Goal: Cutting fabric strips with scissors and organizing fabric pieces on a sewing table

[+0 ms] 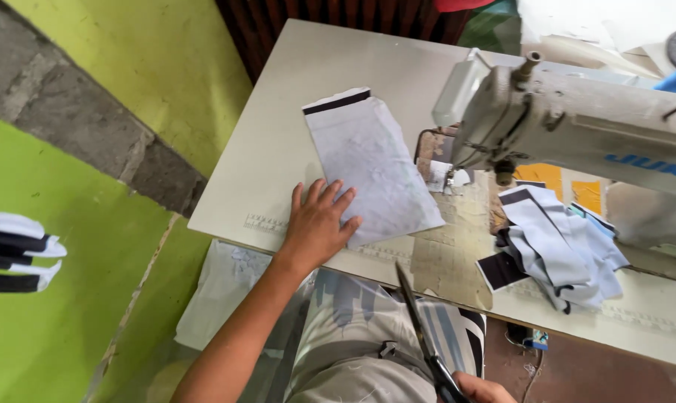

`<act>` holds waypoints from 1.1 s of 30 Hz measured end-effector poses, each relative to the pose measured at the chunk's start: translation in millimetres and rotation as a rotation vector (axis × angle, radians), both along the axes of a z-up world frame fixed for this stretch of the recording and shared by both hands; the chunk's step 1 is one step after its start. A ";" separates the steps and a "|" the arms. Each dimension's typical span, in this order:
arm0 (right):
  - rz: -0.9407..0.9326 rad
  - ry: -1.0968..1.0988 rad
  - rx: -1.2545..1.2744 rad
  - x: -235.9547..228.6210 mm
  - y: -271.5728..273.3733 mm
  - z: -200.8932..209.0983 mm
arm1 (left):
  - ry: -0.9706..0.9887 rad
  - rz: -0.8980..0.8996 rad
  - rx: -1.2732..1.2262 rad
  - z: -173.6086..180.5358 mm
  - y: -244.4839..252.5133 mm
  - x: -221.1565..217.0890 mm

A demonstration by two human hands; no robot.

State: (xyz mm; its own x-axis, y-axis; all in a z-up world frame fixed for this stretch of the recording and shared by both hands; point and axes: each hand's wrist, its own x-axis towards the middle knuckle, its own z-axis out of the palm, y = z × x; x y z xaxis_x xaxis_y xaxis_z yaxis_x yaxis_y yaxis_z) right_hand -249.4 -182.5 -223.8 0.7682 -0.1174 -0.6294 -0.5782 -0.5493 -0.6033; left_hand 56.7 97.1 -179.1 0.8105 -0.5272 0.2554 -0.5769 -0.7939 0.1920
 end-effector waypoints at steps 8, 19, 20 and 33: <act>-0.159 -0.029 0.788 21.8 29.0 4.7 | 0.163 0.014 -0.093 8.2 51.7 -33.5; 0.027 0.012 0.508 55.3 56.1 60.4 | 0.069 0.156 -0.255 -5.1 53.3 -75.4; 0.077 0.018 0.410 64.6 64.7 78.6 | 0.069 0.160 -0.259 -6.5 53.4 -74.7; -0.007 0.092 0.425 75.6 70.2 60.1 | 0.110 0.172 -0.267 -10.0 54.6 -73.8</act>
